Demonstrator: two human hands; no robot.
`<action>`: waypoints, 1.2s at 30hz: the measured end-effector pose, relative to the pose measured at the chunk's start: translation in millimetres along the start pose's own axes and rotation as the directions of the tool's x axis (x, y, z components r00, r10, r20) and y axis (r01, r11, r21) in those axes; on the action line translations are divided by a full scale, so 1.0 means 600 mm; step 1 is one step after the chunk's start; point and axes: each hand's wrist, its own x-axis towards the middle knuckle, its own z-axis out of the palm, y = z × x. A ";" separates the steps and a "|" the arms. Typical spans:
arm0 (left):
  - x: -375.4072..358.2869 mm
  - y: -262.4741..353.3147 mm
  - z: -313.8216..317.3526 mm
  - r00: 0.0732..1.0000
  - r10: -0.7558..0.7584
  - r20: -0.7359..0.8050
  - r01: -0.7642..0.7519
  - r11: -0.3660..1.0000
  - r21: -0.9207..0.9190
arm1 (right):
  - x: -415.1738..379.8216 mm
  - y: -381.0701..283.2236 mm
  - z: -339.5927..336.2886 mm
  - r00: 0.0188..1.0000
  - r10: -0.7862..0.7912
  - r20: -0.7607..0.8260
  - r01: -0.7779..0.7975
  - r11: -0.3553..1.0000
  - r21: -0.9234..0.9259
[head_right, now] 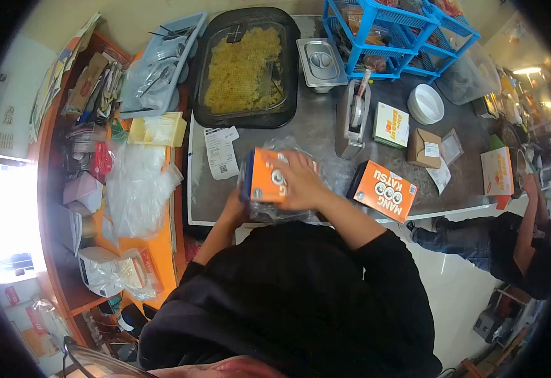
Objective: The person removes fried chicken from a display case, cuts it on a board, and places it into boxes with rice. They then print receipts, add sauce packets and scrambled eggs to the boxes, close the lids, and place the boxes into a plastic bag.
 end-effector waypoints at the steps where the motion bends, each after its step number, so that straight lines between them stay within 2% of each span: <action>1: -0.005 -0.002 -0.020 0.998 -0.013 -0.065 0.021 0.992 0.128 | -0.012 -0.007 -0.008 0.999 -0.025 0.029 0.028 0.995 -0.100; 2: -0.013 -0.006 -0.041 0.994 0.038 -0.099 0.000 0.936 0.352 | -0.022 -0.013 -0.011 0.997 -0.042 0.065 0.054 0.979 -0.195; 4: -0.043 0.041 -0.045 0.981 0.159 -0.112 -0.026 0.678 0.735 | -0.029 -0.018 -0.013 0.992 -0.058 0.112 0.082 0.970 -0.227; 7: -0.044 0.068 -0.033 0.850 0.512 -0.120 -0.161 0.470 0.868 | -0.030 -0.022 -0.015 0.976 -0.082 0.203 0.141 0.944 -0.297; 9: -0.041 0.088 -0.015 0.827 0.504 -0.249 -0.272 0.746 0.608 | -0.030 -0.028 -0.013 0.950 -0.108 0.293 0.207 0.921 -0.329; 10: -0.041 0.095 -0.007 0.821 0.480 -0.309 -0.324 0.837 0.440 | -0.031 -0.031 -0.012 0.929 -0.125 0.348 0.249 0.908 -0.337; 11: -0.043 0.097 -0.005 0.845 0.445 -0.297 -0.324 0.867 0.378 | -0.033 -0.034 -0.012 0.905 -0.140 0.403 0.290 0.894 -0.341; 13: -0.047 0.102 -0.002 0.889 0.376 -0.262 -0.314 0.916 0.250 | -0.036 -0.034 -0.014 0.949 -0.038 0.313 0.133 0.948 -0.289; 14: -0.052 0.103 0.000 0.914 0.370 -0.167 -0.271 0.862 0.429 | -0.036 -0.031 -0.017 0.963 0.013 0.270 0.059 0.964 -0.258; 16: -0.073 0.109 0.002 0.952 0.306 0.006 -0.210 0.639 0.740 | -0.036 -0.020 -0.020 0.991 0.111 0.076 -0.089 0.963 -0.253; 17: -0.089 0.117 0.005 0.979 0.188 0.082 -0.176 0.566 0.805 | -0.033 -0.014 -0.021 0.987 0.159 -0.020 -0.159 0.958 -0.238; 20: -0.122 0.134 0.022 0.975 -0.073 0.212 -0.071 0.797 0.600 | -0.032 -0.003 -0.014 0.998 0.044 0.035 -0.022 0.884 -0.467; 21: -0.133 0.156 0.031 0.982 -0.077 0.175 -0.011 0.892 0.451 | -0.035 -0.002 -0.007 0.995 0.041 0.089 0.005 0.883 -0.470; 23: -0.131 0.203 0.035 0.946 0.207 0.251 -0.277 0.916 0.289 | -0.032 0.000 0.003 0.981 0.029 0.191 0.068 0.873 -0.482; 24: -0.129 0.221 0.039 0.898 0.350 0.268 -0.406 0.893 0.195 | -0.035 0.000 0.011 0.988 -0.024 0.153 0.096 0.873 -0.479; 25: -0.127 0.235 0.051 0.907 0.316 0.279 -0.369 0.915 0.164 | -0.034 -0.002 0.016 0.990 -0.081 0.114 0.127 0.869 -0.479; 27: -0.122 0.254 0.072 0.917 0.253 0.308 -0.297 0.949 0.104 | -0.037 -0.007 0.003 0.986 -0.153 0.071 0.168 0.928 -0.332; 29: -0.115 0.250 0.064 0.902 0.313 0.296 -0.373 0.911 0.175 | -0.050 -0.037 -0.065 0.982 -0.177 0.063 0.178 0.984 -0.008; 31: -0.123 0.236 0.050 0.906 0.312 0.285 -0.373 0.908 0.193 | -0.096 -0.027 -0.146 0.993 -0.047 -0.110 0.051 0.998 0.029; 33: -0.122 0.233 0.038 0.910 0.298 0.289 -0.351 0.924 0.153 | -0.139 -0.010 -0.217 0.965 0.142 -0.219 -0.188 0.961 -0.204; 35: -0.120 0.227 0.035 0.924 0.263 0.278 -0.310 0.940 0.141 | -0.211 0.039 -0.204 0.903 0.370 -0.218 -0.427 0.718 -0.549; 36: -0.120 0.226 0.034 0.931 0.249 0.269 -0.291 0.947 0.134 | -0.232 0.063 -0.196 0.871 0.444 -0.211 -0.472 0.632 -0.615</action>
